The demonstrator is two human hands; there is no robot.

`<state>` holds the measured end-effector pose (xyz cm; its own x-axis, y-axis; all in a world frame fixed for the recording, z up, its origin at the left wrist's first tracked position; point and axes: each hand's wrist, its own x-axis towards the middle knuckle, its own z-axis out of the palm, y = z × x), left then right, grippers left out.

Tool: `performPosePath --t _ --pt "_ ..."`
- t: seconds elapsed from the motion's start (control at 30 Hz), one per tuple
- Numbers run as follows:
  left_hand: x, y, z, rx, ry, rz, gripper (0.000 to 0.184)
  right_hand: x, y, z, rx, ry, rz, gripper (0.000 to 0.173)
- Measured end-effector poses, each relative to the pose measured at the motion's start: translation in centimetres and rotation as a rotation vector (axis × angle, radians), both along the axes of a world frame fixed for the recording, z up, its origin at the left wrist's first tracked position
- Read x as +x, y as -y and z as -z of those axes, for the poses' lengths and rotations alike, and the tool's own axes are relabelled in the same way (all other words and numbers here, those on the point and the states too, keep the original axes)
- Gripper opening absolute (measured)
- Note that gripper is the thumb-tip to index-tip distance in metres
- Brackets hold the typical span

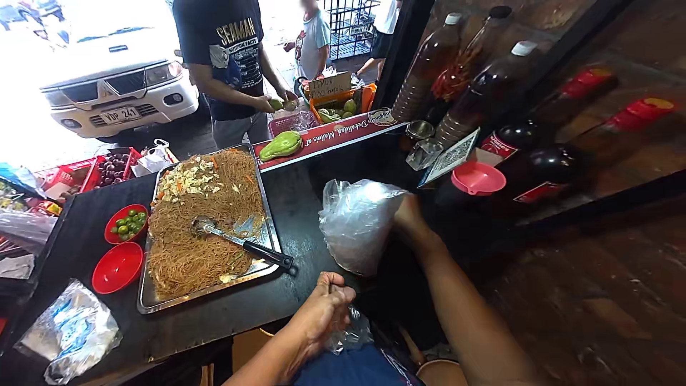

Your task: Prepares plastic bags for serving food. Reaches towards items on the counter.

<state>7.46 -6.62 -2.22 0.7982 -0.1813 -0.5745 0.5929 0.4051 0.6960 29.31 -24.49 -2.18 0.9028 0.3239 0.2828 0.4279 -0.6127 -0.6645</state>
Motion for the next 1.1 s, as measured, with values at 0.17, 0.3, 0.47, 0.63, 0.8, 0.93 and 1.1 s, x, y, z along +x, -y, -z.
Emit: performPosePath --t 0.17,0.3,0.47,0.63,0.8,0.93,1.1 --pt "-3.0 -5.3 -4.0 -0.082 0.608 -0.087 0.033 -5.1 3.8 -6.2 0.675 0.178 -0.079 0.015" --pt "-2.8 -7.5 -8.7 -0.113 0.878 -0.277 0.017 -12.2 -1.6 -10.7 0.518 0.151 -0.555 0.061" --pt "-4.1 -10.3 -9.5 0.136 0.933 -0.487 0.015 -16.5 -10.4 -8.0 0.382 -0.041 -0.689 0.017" --pt "-6.3 -13.9 -7.2 0.488 0.79 -0.661 0.028 -18.5 -12.5 -7.3 0.573 -0.146 -0.56 0.008" --pt "-8.0 -16.6 -5.9 0.061 0.669 -0.371 0.08 -20.4 -14.0 -6.4 0.6 -0.106 -0.471 0.012" --pt "-8.1 -15.7 -6.6 0.214 0.633 -0.25 0.052 -21.4 -15.2 -6.1 0.522 0.011 -0.459 0.018" --pt "-8.2 -17.9 -6.2 0.244 0.676 -0.316 0.038 -21.2 -14.6 -6.6 0.701 -0.198 -0.464 0.02"
